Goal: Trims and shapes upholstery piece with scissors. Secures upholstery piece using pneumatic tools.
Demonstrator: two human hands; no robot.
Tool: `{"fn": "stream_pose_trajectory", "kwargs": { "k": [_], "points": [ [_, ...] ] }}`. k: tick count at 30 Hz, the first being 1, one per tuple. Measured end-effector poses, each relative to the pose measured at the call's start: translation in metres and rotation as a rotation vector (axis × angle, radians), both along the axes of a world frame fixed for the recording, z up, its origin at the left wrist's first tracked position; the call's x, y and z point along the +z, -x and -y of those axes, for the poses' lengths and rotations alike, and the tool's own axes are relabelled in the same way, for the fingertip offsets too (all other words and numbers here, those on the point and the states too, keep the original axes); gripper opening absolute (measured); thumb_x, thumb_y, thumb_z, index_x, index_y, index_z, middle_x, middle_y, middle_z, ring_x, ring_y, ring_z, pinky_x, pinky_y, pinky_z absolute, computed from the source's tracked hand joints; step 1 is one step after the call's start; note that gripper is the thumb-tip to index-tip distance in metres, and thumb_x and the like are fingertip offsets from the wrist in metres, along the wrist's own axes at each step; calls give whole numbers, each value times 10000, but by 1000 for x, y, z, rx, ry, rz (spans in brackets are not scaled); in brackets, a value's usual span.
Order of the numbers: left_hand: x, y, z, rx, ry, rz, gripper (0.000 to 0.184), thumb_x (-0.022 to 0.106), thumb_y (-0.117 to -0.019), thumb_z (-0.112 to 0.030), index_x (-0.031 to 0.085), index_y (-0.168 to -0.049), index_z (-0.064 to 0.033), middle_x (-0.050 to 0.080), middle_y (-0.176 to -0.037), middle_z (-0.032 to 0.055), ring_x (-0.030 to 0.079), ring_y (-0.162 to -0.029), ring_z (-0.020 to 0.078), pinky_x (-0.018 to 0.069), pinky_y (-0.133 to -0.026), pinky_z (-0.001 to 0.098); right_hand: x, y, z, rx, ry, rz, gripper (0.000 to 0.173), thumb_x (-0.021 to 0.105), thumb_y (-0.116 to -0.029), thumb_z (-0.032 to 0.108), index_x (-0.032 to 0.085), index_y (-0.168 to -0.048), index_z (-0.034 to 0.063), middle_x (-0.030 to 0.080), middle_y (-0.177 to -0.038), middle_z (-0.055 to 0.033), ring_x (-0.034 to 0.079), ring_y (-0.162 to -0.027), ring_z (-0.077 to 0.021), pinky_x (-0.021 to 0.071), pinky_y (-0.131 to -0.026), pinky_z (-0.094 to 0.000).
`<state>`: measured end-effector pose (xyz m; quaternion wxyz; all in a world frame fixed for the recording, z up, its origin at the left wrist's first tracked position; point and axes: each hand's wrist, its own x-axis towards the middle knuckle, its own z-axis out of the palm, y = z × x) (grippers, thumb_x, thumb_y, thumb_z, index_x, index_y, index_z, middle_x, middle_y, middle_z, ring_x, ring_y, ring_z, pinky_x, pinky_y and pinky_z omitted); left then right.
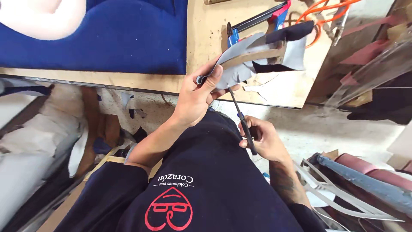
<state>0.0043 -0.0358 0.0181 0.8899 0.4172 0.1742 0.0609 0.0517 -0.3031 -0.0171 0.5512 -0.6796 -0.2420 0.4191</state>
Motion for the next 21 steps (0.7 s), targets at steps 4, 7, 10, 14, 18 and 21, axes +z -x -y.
{"fn": "stream_pose_trajectory", "kwargs": {
  "k": [4, 7, 10, 14, 18, 21],
  "points": [
    [-3, -1, 2, 24, -42, 3, 359, 472, -1098, -162, 512, -1425, -20, 615, -1306, 164, 682, -1109, 266, 604, -938, 462, -2, 2, 1, -41, 7, 17, 366, 800, -882, 443, 634, -859, 118, 648, -783, 41, 575, -641, -20, 470, -549, -205],
    [-6, -2, 4, 29, -86, 22, 365, 470, -1099, -185, 518, -1423, -25, 632, -1281, 173, 690, -1091, 268, 610, -914, 452, -6, 3, -1, 38, 43, 21, 529, 764, -840, 621, 628, -993, 133, 641, -857, 46, 591, -721, -28, 494, -606, -224],
    [-9, -1, 7, 59, -62, 21, 350, 485, -1093, -194, 527, -1399, -30, 622, -1298, 175, 675, -1142, 300, 589, -970, 496, -7, 5, 1, -31, 45, 48, 473, 781, -835, 603, 639, -867, 153, 599, -734, 66, 526, -606, -10, 427, -521, -212],
    [-9, 0, 11, 100, -52, 9, 323, 517, -1079, -183, 551, -1364, -34, 638, -1278, 171, 685, -1130, 309, 595, -957, 503, -7, 4, 2, -26, 35, 77, 464, 763, -859, 592, 617, -849, 151, 545, -688, 62, 490, -577, -22, 395, -503, -226],
    [-8, -4, 14, 106, -48, 42, 298, 522, -1075, -175, 560, -1336, -37, 651, -1241, 172, 699, -1091, 306, 603, -940, 496, -6, 5, -1, -57, 20, 69, 486, 779, -836, 604, 610, -872, 150, 530, -690, 64, 476, -581, -24, 388, -506, -227],
    [-4, -7, 15, 102, -33, 53, 281, 529, -1071, -168, 561, -1317, -36, 648, -1234, 172, 704, -1077, 306, 613, -923, 494, -9, 3, 0, -75, -50, 38, 407, 787, -877, 498, 613, -826, 134, 527, -661, 65, 462, -552, -17, 367, -490, -214]
  ]
}}
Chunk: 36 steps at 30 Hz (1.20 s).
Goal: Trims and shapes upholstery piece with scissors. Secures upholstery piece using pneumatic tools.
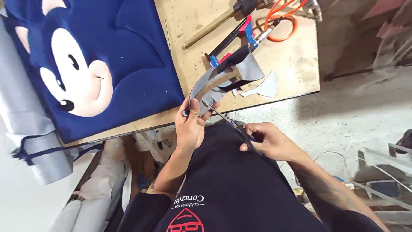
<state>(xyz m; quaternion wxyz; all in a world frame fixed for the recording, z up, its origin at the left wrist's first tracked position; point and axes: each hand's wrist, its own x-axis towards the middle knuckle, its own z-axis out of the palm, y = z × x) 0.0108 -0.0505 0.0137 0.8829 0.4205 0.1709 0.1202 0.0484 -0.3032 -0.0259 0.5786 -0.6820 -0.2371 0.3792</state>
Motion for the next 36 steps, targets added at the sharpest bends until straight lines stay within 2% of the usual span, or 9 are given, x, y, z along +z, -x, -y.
{"fn": "stream_pose_trajectory", "kwargs": {
  "k": [5, 9, 14, 17, 23, 27, 31, 34, 36],
  "points": [
    [2, 0, 3, 2, -15, 6, 265, 535, -1068, -163, 571, -1304, -46, 659, -1211, 159, 704, -1071, 294, 610, -921, 489, 2, 1, 1, 34, 9, 3, 481, 793, -833, 582, 603, -894, 144, 555, -728, 61, 500, -612, -14, 403, -523, -206],
    [3, -1, 2, -6, -16, 19, 285, 526, -1071, -154, 555, -1326, -29, 649, -1238, 178, 705, -1082, 309, 611, -926, 486, 0, 3, 3, -3, -41, -5, 402, 791, -879, 490, 616, -826, 131, 548, -674, 66, 468, -554, -4, 363, -484, -197],
    [3, 2, 2, 5, -43, 10, 302, 539, -1067, -167, 563, -1341, -41, 657, -1231, 172, 704, -1079, 304, 612, -915, 493, 2, 3, 4, 50, -10, 0, 463, 775, -862, 564, 604, -903, 136, 582, -752, 48, 527, -631, -26, 420, -533, -215],
    [2, 2, 0, -3, -33, 18, 312, 500, -1082, -146, 537, -1363, -18, 630, -1271, 197, 690, -1113, 331, 602, -939, 514, 0, 6, 4, 11, -26, 6, 400, 776, -896, 487, 610, -851, 125, 552, -685, 57, 479, -562, -15, 378, -491, -203],
    [2, 6, 1, -9, -35, 0, 328, 495, -1087, -182, 536, -1379, -40, 641, -1268, 179, 691, -1111, 311, 600, -943, 496, 1, 6, 7, 59, -18, -27, 450, 783, -863, 541, 603, -918, 132, 604, -784, 44, 545, -650, -25, 436, -543, -212],
    [1, 7, -2, -21, -64, 13, 348, 470, -1095, -163, 510, -1408, -16, 617, -1307, 191, 677, -1145, 319, 594, -964, 499, 1, 11, 5, 28, -29, -24, 370, 762, -918, 448, 626, -886, 106, 611, -751, 39, 531, -611, -18, 432, -529, -204],
    [3, 9, -2, -31, -97, 1, 357, 487, -1091, -159, 513, -1419, -20, 614, -1311, 177, 674, -1141, 300, 597, -955, 486, 2, 12, 2, 92, -21, -49, 472, 730, -905, 555, 602, -973, 106, 627, -818, 28, 592, -699, -48, 490, -591, -234],
    [3, 9, -3, -43, -90, 8, 367, 469, -1096, -147, 492, -1434, -6, 596, -1337, 192, 664, -1168, 316, 589, -974, 504, -1, 16, 0, 20, -72, -88, 352, 760, -925, 430, 618, -917, 107, 650, -792, 39, 595, -661, -33, 490, -572, -215],
    [3, 11, -3, -58, -96, 0, 366, 467, -1098, -150, 499, -1431, -2, 603, -1328, 186, 669, -1156, 305, 596, -963, 498, -1, 17, -1, 50, -69, -111, 367, 755, -927, 441, 631, -942, 96, 664, -819, 30, 616, -691, -45, 511, -595, -228]
  ]
}}
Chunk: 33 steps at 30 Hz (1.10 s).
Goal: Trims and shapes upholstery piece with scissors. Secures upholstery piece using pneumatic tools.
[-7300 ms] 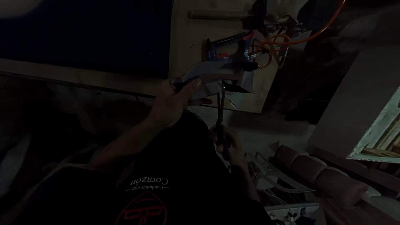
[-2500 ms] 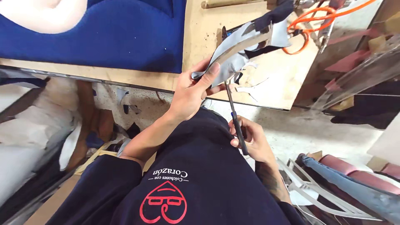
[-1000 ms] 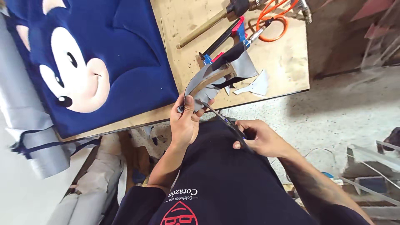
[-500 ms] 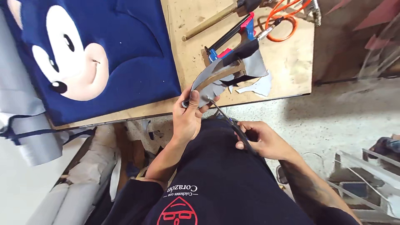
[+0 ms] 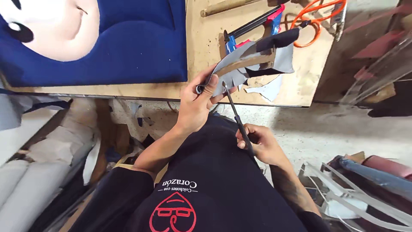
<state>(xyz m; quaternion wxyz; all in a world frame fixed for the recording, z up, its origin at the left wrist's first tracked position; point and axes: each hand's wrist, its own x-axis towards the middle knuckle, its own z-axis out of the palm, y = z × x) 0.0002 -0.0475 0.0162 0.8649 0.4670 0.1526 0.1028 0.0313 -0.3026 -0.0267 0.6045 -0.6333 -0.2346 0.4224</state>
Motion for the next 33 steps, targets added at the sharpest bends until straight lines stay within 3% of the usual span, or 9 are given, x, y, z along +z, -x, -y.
{"fn": "stream_pose_trajectory", "kwargs": {
  "k": [3, 6, 8, 13, 17, 20, 24, 29, 33],
  "points": [
    [2, 2, 1, -25, -20, -46, 364, 475, -1096, -151, 513, -1436, -27, 625, -1302, 159, 686, -1115, 269, 616, -924, 456, 2, 3, -2, 70, 39, -15, 554, 742, -880, 582, 609, -1077, 82, 633, -898, 38, 612, -781, -47, 523, -648, -222],
    [3, 2, -2, -23, -1, -47, 361, 475, -1095, -139, 511, -1433, -15, 616, -1316, 164, 678, -1138, 284, 609, -949, 480, 3, 4, -5, -23, 28, -27, 381, 798, -883, 447, 624, -918, 109, 664, -824, 45, 619, -703, -34, 513, -597, -215],
    [3, 2, -4, -24, 5, -42, 355, 475, -1095, -140, 514, -1423, -7, 616, -1315, 168, 677, -1142, 291, 608, -953, 488, 3, 4, -6, -29, 15, -28, 333, 791, -904, 392, 617, -883, 109, 666, -810, 36, 615, -685, -39, 507, -588, -219],
    [3, 3, -4, -14, 6, -52, 347, 482, -1094, -139, 539, -1412, -14, 624, -1295, 158, 685, -1115, 285, 625, -908, 475, 0, 3, -7, 64, 6, -21, 484, 741, -897, 546, 597, -998, 95, 641, -917, 21, 617, -803, -61, 524, -673, -236],
    [1, 3, -4, -7, 23, -53, 350, 484, -1092, -126, 531, -1417, -6, 620, -1300, 163, 686, -1117, 288, 625, -916, 480, -2, 5, -7, -2, -30, -52, 332, 760, -932, 395, 627, -912, 91, 657, -841, 12, 611, -714, -63, 517, -621, -240],
    [-1, 3, -3, -14, 77, -78, 362, 472, -1100, -156, 524, -1428, -13, 626, -1301, 164, 680, -1134, 295, 609, -944, 498, -1, 4, -6, 74, -28, -46, 454, 701, -942, 521, 638, -983, 73, 683, -915, -10, 638, -780, -80, 538, -660, -257],
    [-2, -3, -5, 21, 260, -156, 372, 440, -1112, -203, 504, -1406, 16, 648, -1285, 189, 671, -1163, 313, 576, -998, 491, 0, -2, 0, 147, -32, -48, 627, 651, -910, 656, 604, -1067, 50, 635, -991, -34, 602, -848, -98, 511, -687, -263],
    [-3, -5, -9, -6, 350, -183, 427, 452, -1109, -190, 423, -1504, -29, 621, -1345, 180, 658, -1195, 304, 559, -1028, 471, 4, -2, 7, 136, 36, -16, 563, 688, -910, 610, 611, -1008, 60, 650, -935, -17, 602, -791, -71, 500, -653, -239],
    [-4, -4, -5, -61, 363, -193, 424, 449, -1109, -186, 442, -1495, -13, 614, -1367, 174, 642, -1224, 296, 540, -1056, 478, 4, -4, 5, 79, 91, 18, 486, 723, -920, 531, 613, -975, 60, 643, -860, 0, 599, -729, -67, 500, -620, -239]
  ]
}}
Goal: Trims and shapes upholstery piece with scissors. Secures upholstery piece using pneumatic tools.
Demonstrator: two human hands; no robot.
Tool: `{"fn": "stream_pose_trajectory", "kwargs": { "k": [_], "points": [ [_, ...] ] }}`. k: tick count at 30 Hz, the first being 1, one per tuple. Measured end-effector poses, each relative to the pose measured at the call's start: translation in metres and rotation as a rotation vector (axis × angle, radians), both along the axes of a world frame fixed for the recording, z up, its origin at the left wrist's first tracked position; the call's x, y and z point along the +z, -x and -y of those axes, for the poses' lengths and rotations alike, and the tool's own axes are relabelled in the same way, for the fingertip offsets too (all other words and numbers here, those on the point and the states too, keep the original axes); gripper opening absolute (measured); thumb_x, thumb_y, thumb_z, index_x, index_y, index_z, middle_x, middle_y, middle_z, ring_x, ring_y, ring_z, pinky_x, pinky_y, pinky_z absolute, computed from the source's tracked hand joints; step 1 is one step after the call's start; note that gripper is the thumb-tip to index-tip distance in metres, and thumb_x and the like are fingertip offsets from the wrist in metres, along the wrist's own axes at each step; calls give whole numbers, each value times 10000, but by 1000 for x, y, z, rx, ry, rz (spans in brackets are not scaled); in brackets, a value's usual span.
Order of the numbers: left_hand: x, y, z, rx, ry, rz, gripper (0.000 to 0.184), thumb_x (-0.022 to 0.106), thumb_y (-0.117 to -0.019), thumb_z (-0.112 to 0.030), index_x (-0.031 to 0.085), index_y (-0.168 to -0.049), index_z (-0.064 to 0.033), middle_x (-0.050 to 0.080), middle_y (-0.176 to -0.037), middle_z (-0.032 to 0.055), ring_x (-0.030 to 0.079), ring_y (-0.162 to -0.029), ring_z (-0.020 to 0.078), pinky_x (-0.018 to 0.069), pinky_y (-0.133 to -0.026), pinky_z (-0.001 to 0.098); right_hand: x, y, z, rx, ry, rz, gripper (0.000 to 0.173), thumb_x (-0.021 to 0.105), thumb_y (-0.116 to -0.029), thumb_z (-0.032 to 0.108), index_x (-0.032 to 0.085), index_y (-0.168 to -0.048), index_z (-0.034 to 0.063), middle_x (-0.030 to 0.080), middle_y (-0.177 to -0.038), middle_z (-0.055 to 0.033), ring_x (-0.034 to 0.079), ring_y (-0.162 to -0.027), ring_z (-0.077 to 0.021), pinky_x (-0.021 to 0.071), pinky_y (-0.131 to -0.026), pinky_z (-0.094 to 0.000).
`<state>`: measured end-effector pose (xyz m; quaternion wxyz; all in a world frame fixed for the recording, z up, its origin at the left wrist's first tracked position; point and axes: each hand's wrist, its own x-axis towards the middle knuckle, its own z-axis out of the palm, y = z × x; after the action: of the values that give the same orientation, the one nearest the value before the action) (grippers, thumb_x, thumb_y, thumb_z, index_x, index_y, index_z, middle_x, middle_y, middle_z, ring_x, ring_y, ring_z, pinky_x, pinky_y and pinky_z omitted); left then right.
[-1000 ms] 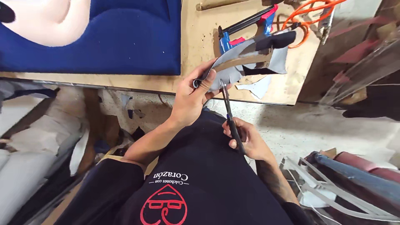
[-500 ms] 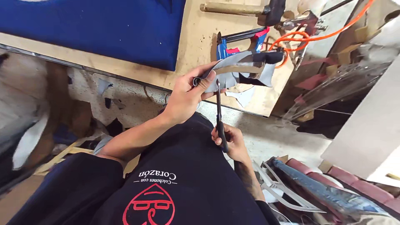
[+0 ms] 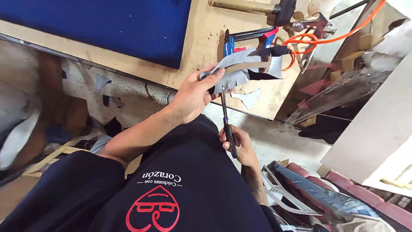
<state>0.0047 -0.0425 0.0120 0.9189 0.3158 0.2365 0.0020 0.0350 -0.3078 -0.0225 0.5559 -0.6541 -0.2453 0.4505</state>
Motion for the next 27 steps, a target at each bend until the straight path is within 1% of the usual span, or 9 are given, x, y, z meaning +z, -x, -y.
{"fn": "stream_pose_trajectory", "kwargs": {
  "k": [6, 11, 13, 15, 16, 20, 22, 25, 27],
  "points": [
    [0, 0, -1, -6, -32, 3, 378, 474, -1100, -181, 513, -1418, 20, 645, -1302, 176, 660, -1185, 294, 553, -1031, 491, 1, -5, 1, -8, 15, -17, 423, 755, -916, 467, 609, -961, 73, 643, -836, 12, 590, -689, -55, 481, -581, -223],
    [3, 2, -3, 7, -26, 16, 381, 475, -1098, -162, 501, -1432, 20, 636, -1319, 175, 654, -1199, 294, 545, -1049, 486, 2, -8, 3, 7, 27, -28, 337, 754, -941, 380, 596, -883, 88, 637, -739, 15, 564, -584, -58, 460, -504, -235],
    [2, 3, -2, 0, -42, 42, 382, 468, -1100, -158, 494, -1434, 25, 632, -1320, 181, 654, -1198, 297, 549, -1047, 482, 1, -9, 3, 43, 31, -35, 370, 757, -930, 417, 616, -916, 75, 660, -787, 1, 589, -627, -67, 480, -531, -241],
    [2, 3, 0, -12, -66, 53, 387, 459, -1104, -168, 491, -1441, 21, 631, -1322, 183, 655, -1193, 298, 553, -1036, 480, 0, -10, 3, 90, 40, -34, 488, 744, -900, 531, 608, -1000, 73, 647, -874, 8, 605, -734, -62, 505, -610, -236],
    [2, 3, 0, -14, -77, 51, 390, 456, -1105, -174, 489, -1443, 18, 634, -1320, 181, 656, -1190, 296, 555, -1032, 478, 0, -10, 3, 94, 41, -30, 528, 743, -886, 567, 601, -1018, 75, 632, -884, 16, 597, -750, -56, 503, -622, -231],
    [4, 2, 0, 15, -71, 33, 415, 460, -1103, -156, 452, -1488, 1, 613, -1359, 172, 648, -1213, 299, 545, -1058, 486, -1, -7, 1, 3, 30, -19, 388, 778, -907, 440, 595, -877, 99, 634, -755, 27, 559, -610, -40, 451, -523, -222],
    [5, 2, 1, 14, -87, 37, 433, 461, -1101, -144, 441, -1516, -22, 601, -1385, 165, 642, -1225, 294, 546, -1058, 483, -3, -8, 2, 19, 39, -5, 388, 770, -915, 437, 608, -905, 85, 647, -777, 16, 571, -631, -46, 464, -543, -231],
    [8, 3, 3, -4, -128, 28, 444, 466, -1102, -174, 438, -1528, -54, 602, -1389, 154, 640, -1224, 285, 545, -1053, 479, -4, -7, 1, 75, 64, 4, 498, 734, -899, 556, 622, -1025, 88, 643, -855, 28, 606, -729, -44, 514, -617, -235],
    [7, 6, 3, -1, -150, 33, 444, 466, -1104, -199, 432, -1528, -68, 591, -1394, 149, 627, -1238, 274, 532, -1063, 474, -4, -5, 1, 16, 59, 8, 445, 762, -891, 523, 637, -962, 102, 647, -810, 37, 586, -680, -31, 487, -583, -224]
  ]
}}
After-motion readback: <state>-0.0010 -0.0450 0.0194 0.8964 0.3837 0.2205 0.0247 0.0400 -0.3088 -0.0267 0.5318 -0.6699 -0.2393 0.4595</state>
